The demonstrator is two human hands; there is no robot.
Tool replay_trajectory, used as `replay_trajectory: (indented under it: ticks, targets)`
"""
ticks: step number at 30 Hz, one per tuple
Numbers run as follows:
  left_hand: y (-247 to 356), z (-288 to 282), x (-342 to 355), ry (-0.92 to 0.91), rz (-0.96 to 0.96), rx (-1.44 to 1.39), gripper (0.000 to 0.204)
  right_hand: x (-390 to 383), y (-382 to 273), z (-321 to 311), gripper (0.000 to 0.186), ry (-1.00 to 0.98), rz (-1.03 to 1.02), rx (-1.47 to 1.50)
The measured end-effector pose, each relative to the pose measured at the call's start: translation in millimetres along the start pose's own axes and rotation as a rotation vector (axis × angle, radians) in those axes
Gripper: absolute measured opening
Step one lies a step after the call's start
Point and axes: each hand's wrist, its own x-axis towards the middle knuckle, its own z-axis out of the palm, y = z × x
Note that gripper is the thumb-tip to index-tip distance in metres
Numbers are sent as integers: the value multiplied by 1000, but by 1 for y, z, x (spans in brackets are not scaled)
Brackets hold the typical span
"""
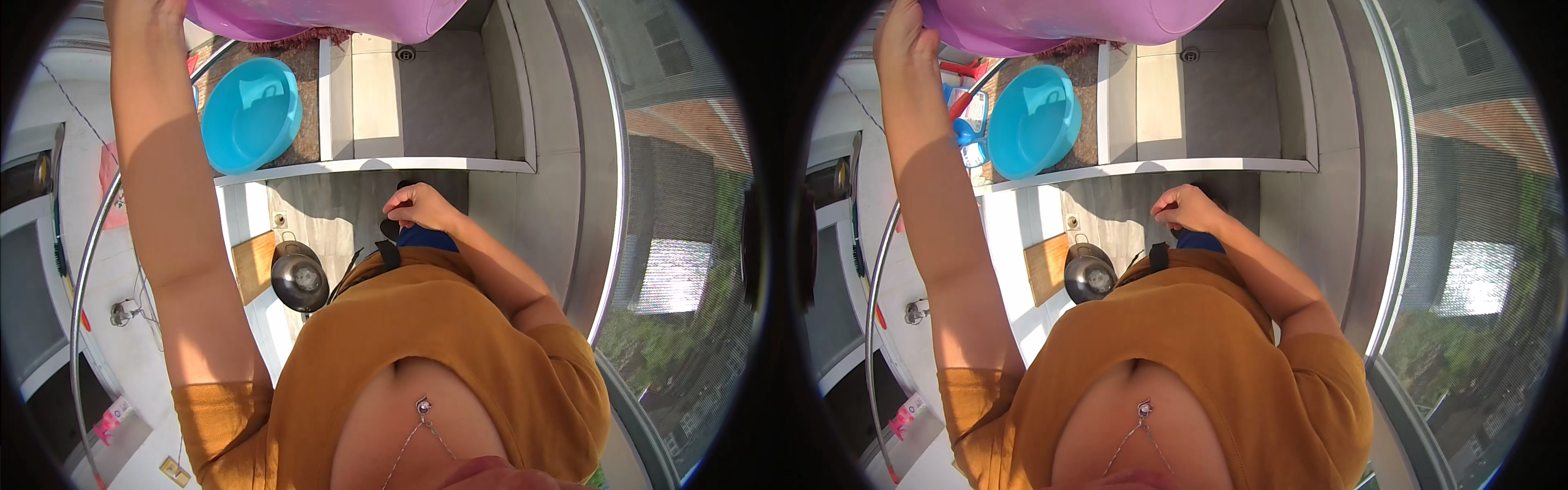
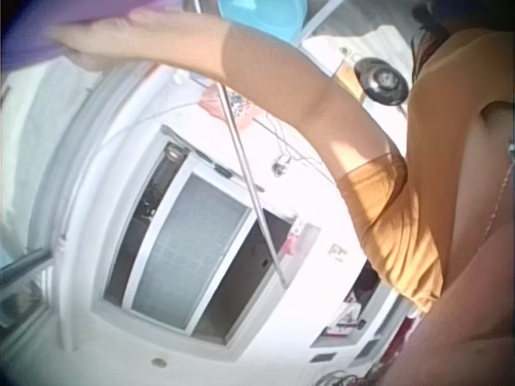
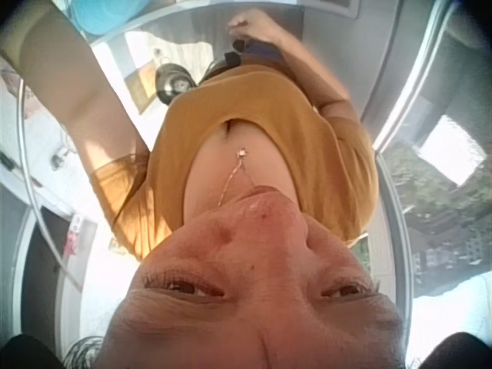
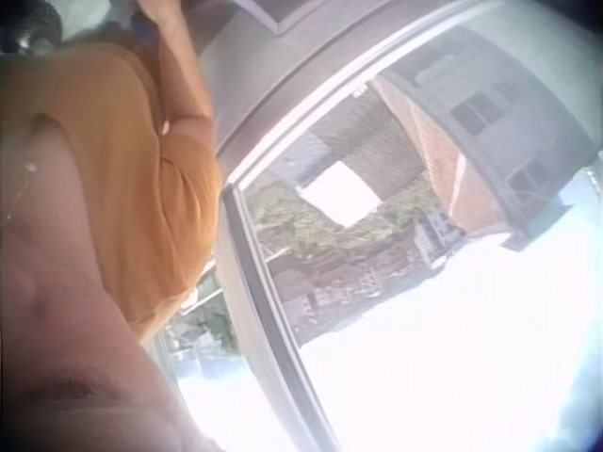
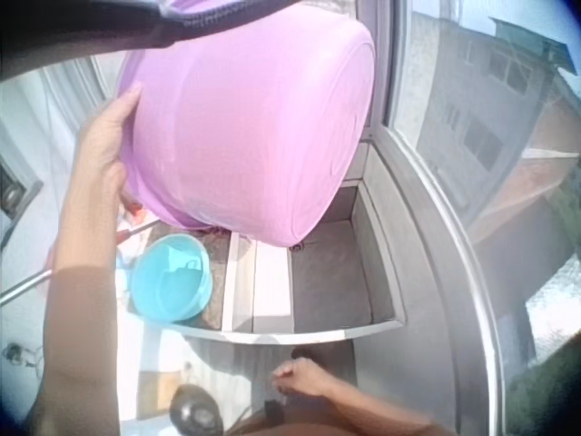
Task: The person walks through the house to a balcony, picks up a washbasin, and returns to a bedroom to work on a stand fan. They remove the front grill by hand, inspect a white plastic ring, and place the grill and ring on the bed.
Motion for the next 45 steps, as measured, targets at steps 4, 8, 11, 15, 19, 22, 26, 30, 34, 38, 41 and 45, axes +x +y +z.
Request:
replay_trajectory:
  ticks: [4, 8, 11, 15, 19, 22, 26, 30, 34, 38, 41, 45]
  targets:
    - [-42, 9, -31, -138, -48, -55, 24, 2, -13, -13, 8, -117, 25, -143]
    - [-102, 37, -75, -185, -49, 98, 28, 16, -22, -23, 10, -195, 44, -216]
    - [-145, 30, -95, -205, 367, 539, 25, 24, -33, -24, 13, -282, 70, -265]
    - [-153, 34, -131, -255, 425, 561, 30, 40, -27, -41, 14, -420, 43, -411]
    - [-150, 30, -166, -307, 357, 577, 36, 49, -54, -47, 13, -521, 43, -475]
    - [-174, 25, -174, -344, 306, 604, 37, 56, -44, -41, 13, -581, 120, -369]
    - [-209, 25, -172, -549, 352, 557, 32, 65, -45, -24, 12, -655, 267, -362]
    - [-236, 17, -192, -545, 407, 716, 27, 75, -40, -27, 9, -704, 272, -309]
    - [-247, 3, -223, -593, 428, 905, 17, 78, -47, -17, 10, -775, 250, -263]
    - [-254, -40, -266, -598, 424, 1074, 7, 66, -49, 14, 9, -896, 360, -221]
    - [-220, -93, -305, -476, 211, 1150, 16, 53, -59, 48, 7, -850, 383, -239]
    - [-162, -174, -387, -107, -249, 1051, 23, 60, -62, 94, 6, -951, 314, -321]
